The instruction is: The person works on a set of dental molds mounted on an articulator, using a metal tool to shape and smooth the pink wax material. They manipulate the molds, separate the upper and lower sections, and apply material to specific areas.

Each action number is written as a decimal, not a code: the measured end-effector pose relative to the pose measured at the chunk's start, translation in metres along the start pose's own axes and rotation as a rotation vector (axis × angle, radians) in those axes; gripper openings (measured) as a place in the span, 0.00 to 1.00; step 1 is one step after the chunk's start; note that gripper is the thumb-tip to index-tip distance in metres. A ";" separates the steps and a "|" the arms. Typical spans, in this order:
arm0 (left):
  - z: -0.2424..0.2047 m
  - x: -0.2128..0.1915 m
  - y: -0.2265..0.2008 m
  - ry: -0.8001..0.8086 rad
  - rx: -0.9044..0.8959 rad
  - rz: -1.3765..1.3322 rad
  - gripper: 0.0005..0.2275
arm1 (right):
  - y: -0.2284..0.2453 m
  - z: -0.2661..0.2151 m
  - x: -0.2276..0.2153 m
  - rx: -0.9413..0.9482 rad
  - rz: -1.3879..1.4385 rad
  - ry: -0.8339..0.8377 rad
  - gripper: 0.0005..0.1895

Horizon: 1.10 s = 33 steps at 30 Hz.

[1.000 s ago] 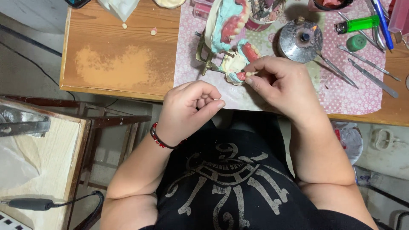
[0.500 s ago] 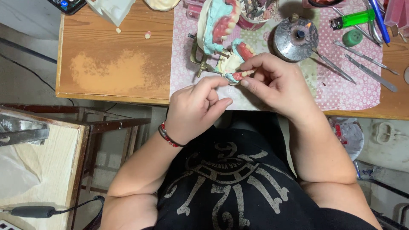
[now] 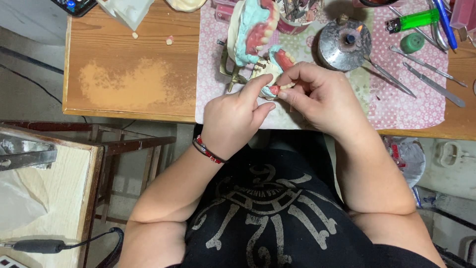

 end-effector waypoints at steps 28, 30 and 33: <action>0.011 0.012 -0.010 -0.085 -0.056 -0.135 0.12 | -0.014 -0.003 -0.011 -0.106 0.087 0.010 0.11; 0.014 0.012 -0.010 -0.078 -0.082 -0.140 0.09 | -0.010 -0.002 -0.012 -0.147 0.007 -0.030 0.09; 0.015 0.014 -0.009 -0.068 -0.127 -0.166 0.09 | -0.014 -0.001 -0.010 -0.165 -0.036 -0.053 0.08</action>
Point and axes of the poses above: each hand's wrist, its own z-axis towards the middle knuckle, its own x-axis out of the palm, y = z × x, the point moved 2 cm from there along z, towards the middle knuckle, and after that the axes turned 14 degrees about -z, right-handed, at the moved point
